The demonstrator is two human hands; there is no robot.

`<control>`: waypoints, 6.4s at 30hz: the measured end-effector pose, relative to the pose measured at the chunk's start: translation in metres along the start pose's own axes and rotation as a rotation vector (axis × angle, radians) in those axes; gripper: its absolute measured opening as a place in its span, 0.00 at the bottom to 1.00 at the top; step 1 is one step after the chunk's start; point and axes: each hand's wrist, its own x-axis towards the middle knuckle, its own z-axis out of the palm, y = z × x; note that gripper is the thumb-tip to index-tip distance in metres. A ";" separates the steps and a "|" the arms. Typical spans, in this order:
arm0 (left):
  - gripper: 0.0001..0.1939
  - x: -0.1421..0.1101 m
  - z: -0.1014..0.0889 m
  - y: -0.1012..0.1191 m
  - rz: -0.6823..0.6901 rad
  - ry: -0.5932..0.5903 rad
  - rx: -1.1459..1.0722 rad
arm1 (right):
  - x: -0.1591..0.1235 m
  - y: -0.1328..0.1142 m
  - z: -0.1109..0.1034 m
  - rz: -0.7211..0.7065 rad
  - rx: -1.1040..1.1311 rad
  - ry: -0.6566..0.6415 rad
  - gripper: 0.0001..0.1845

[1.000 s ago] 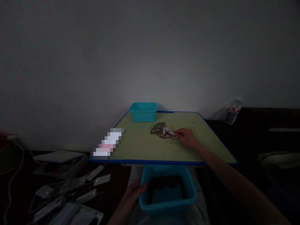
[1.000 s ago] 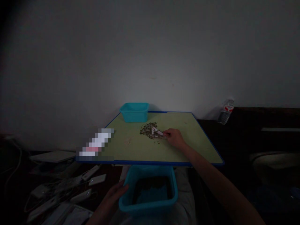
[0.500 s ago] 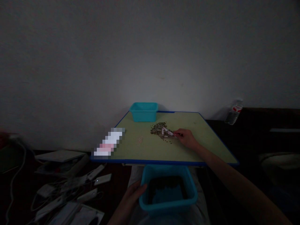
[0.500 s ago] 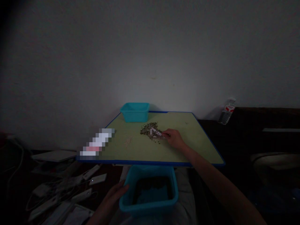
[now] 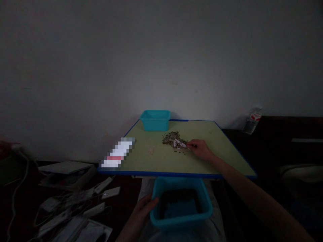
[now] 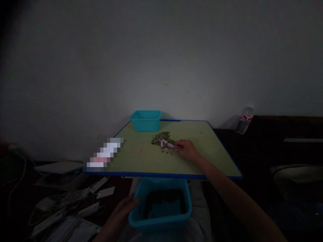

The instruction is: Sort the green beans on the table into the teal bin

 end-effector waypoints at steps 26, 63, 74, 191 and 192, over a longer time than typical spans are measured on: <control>0.17 0.003 -0.002 -0.003 0.032 -0.079 0.024 | 0.000 -0.004 -0.002 0.022 0.035 -0.024 0.09; 0.19 -0.002 0.001 0.002 -0.001 -0.069 0.031 | 0.000 -0.009 -0.004 0.017 0.075 -0.057 0.09; 0.15 -0.004 0.003 0.004 0.014 -0.052 -0.006 | 0.000 -0.008 -0.004 0.042 0.107 -0.057 0.09; 0.18 0.014 -0.012 0.006 0.111 -0.325 0.137 | -0.061 -0.090 -0.021 0.060 0.090 -0.201 0.12; 0.18 0.014 -0.012 0.007 0.109 -0.313 0.138 | -0.061 -0.091 -0.021 0.060 0.095 -0.204 0.12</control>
